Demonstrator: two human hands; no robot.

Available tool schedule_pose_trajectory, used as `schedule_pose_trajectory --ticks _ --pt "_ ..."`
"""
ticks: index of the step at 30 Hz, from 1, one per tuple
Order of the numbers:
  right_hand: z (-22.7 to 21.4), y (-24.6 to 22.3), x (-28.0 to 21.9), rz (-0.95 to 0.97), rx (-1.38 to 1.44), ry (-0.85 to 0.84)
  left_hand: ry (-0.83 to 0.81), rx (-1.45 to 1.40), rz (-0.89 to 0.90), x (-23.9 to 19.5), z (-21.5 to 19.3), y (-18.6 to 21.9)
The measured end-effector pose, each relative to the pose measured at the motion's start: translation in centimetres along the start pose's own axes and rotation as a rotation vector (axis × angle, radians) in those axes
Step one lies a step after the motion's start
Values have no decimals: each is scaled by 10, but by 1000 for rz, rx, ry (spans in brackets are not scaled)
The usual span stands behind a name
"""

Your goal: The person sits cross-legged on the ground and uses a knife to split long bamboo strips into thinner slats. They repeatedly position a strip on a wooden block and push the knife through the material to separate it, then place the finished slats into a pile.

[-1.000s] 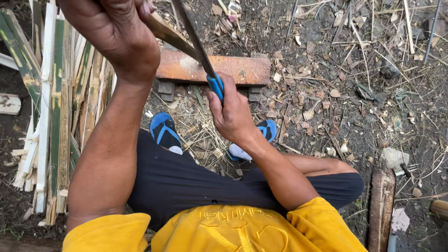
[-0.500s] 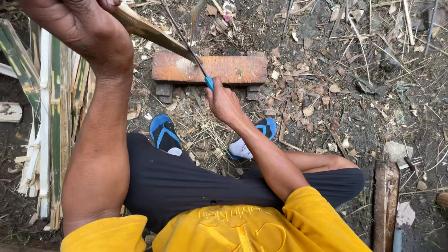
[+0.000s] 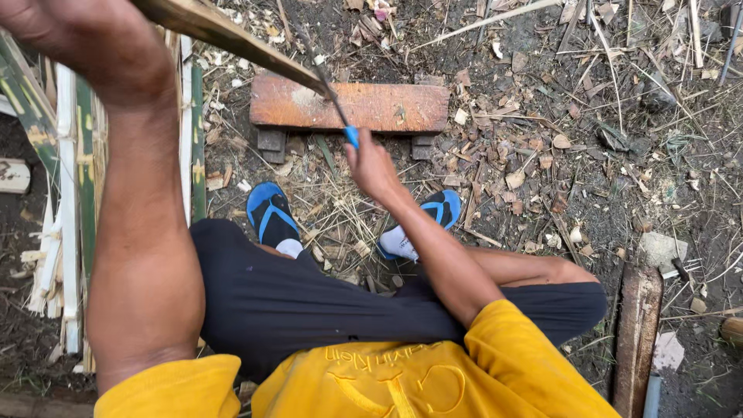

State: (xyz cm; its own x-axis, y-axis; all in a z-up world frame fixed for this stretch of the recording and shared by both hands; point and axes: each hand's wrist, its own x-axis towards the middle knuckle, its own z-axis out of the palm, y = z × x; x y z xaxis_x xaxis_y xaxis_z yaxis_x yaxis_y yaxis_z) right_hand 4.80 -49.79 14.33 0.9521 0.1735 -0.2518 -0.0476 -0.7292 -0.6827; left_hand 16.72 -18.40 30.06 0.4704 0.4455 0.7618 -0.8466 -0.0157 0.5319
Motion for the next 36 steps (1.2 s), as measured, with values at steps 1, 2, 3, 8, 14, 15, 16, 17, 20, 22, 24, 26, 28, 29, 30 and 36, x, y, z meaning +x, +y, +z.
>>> schedule_pose_trajectory --ticks 1,2,3,8,14,15,16,17,20,22,24,26,28,29,30,36 --pt "0 -16 -3 -67 40 24 -1 -29 -34 2 -7 -3" --pt "4 -26 -10 -140 75 52 -1 -54 -75 -1 -16 -4" --pt "11 -32 -14 -226 57 147 -3 -80 -120 -2 -25 -3" --pt "36 33 18 154 -38 11 -15 -125 -198 -3 -47 2" --pt "36 18 0 -204 -22 220 -27 -127 -231 -1 -57 -4" --pt "35 8 4 -243 0 234 -28 -132 -237 1 -58 -10" --pt "36 1 8 -138 3 173 -28 -126 -249 -2 -63 -10" --pt "35 -3 15 -34 4 112 -28 -123 -267 -2 -70 -9" --pt "27 -12 20 54 -13 13 -20 -124 -259 6 -81 -13" --pt "23 -16 15 -64 -17 70 -18 -132 -270 11 -86 -17" --pt "30 -11 6 -283 -7 212 -18 -134 -296 7 -92 -22" --pt "39 5 13 -64 36 129 -11 -128 -314 0 -98 -19" --pt "42 27 27 51 -28 77 -13 -130 -284 4 -95 -14" --pt "34 40 36 67 -112 69 -18 -134 -255 11 -90 -15" --pt "32 47 42 93 -193 54 -20 -126 -238 16 -86 -16" --pt "73 63 36 57 -94 141 -9 -86 -250 5 -96 -20"
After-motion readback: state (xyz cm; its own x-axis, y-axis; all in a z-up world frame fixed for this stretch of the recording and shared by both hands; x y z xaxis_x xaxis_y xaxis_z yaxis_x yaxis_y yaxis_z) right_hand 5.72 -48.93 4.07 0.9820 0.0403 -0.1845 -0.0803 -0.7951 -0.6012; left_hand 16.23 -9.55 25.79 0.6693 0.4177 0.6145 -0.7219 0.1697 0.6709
